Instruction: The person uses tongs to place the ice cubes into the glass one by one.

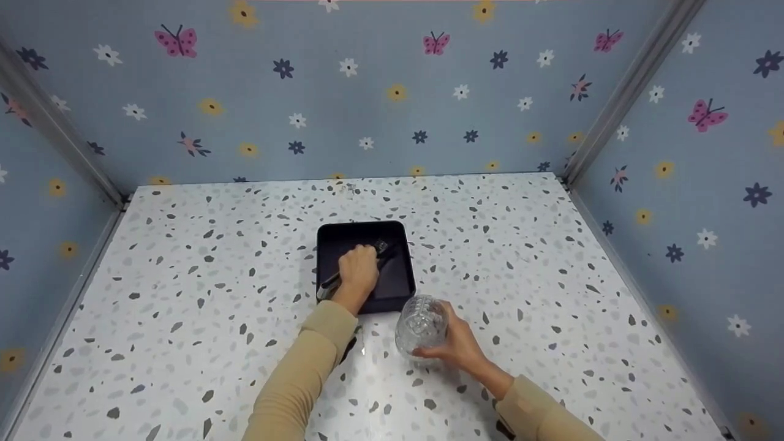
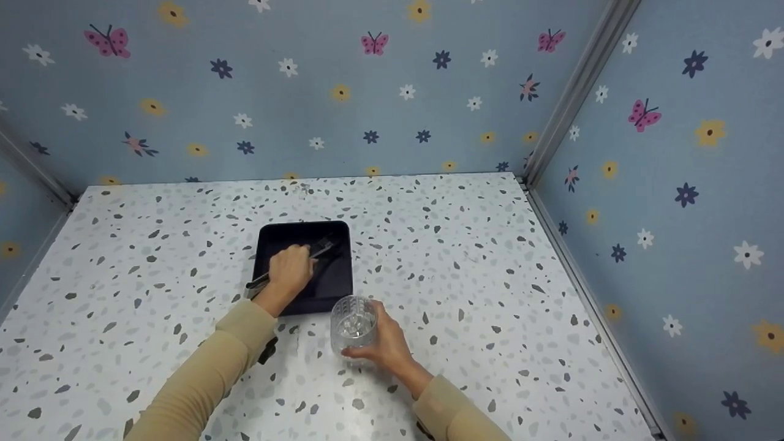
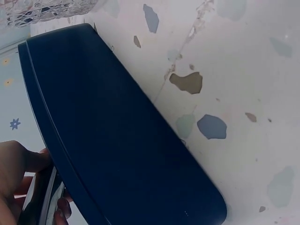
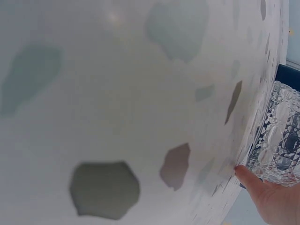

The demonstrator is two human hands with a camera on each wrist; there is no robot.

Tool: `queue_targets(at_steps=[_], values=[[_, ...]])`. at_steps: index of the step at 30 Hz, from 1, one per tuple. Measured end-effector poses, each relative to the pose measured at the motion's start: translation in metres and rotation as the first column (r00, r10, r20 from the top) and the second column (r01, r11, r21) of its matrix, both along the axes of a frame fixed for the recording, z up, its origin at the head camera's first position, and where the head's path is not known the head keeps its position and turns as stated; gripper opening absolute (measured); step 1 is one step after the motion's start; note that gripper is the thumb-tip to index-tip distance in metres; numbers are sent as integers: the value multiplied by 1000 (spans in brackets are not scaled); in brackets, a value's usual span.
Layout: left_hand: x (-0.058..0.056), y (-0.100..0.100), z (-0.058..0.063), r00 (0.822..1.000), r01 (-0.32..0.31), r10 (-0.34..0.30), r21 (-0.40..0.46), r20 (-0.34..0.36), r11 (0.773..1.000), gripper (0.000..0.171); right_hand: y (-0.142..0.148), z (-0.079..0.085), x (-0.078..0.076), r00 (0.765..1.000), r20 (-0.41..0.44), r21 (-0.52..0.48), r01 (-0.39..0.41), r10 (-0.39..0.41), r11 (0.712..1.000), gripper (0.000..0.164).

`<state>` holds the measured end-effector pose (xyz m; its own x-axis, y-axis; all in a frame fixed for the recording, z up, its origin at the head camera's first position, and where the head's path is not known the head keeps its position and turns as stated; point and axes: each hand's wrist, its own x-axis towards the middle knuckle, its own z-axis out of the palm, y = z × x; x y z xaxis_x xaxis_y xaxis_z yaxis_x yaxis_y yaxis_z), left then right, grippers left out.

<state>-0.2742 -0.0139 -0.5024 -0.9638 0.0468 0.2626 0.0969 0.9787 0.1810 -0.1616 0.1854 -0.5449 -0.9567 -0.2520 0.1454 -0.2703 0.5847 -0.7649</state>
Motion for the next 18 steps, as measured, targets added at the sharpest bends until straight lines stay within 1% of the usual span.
queue_targets(at_steps=[3, 6, 11, 18], values=[[0, 0, 1, 1000, 9, -9, -18, 1, 1000, 10, 0, 1, 0, 1000, 3, -14, -9, 9, 1000, 92], [-1, -1, 1, 1000, 13, -13, -31, 3, 999, 14, 0, 0, -1, 1000, -2, -23, -21, 21, 1000, 92], [-3, -2, 2, 1000, 9, -9, -22, 14, 1000, 20, 0, -1, -1, 1000, -7, -20, -23, 22, 1000, 91], [-3, -2, 1, 1000, 20, -20, -22, -11, 1000, 22, 1, -2, -1, 1000, -7, -34, -26, 25, 999, 92]])
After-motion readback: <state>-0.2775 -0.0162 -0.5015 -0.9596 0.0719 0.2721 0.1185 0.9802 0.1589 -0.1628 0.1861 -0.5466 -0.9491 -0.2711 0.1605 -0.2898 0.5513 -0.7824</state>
